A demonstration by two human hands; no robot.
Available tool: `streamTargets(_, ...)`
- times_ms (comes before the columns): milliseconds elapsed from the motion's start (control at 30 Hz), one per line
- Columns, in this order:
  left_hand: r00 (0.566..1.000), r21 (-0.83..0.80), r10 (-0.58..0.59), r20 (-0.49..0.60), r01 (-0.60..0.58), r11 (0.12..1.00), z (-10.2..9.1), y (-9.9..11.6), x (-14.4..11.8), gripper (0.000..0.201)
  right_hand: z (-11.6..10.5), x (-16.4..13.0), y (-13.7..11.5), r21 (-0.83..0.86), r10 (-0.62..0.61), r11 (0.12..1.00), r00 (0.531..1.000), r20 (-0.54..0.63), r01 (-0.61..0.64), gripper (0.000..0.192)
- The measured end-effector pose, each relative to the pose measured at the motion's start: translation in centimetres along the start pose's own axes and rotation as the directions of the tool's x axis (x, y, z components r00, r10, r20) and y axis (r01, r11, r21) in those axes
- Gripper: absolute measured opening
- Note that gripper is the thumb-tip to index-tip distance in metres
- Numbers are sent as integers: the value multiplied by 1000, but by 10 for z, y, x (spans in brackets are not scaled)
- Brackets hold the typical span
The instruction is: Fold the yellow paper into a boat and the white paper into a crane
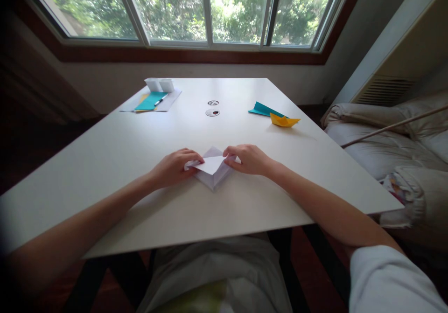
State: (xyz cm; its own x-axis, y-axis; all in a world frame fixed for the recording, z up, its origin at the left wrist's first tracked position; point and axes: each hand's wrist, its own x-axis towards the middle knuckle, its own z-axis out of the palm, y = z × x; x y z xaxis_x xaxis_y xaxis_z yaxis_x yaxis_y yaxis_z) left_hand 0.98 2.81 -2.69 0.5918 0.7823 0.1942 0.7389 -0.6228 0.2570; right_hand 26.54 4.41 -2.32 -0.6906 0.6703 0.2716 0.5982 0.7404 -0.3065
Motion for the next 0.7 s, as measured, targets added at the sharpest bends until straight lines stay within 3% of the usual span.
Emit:
streamTargets(133, 997, -56, -64, -48, 62, 997, 6, 0, 1, 22, 1, 0, 0, -30, -97, 995, 995, 37, 98, 34)
streamTargets(433, 991, -117, -88, -98, 76, 990, 14, 2, 5, 27, 16, 6, -2, -46, 83, 995, 996, 6, -83, 26)
streamTargets(700, 958, -201, -239, -158, 205, 958, 12, 10, 10, 19, 11, 10, -11, 6, 216, 976, 976, -9, -216, 24)
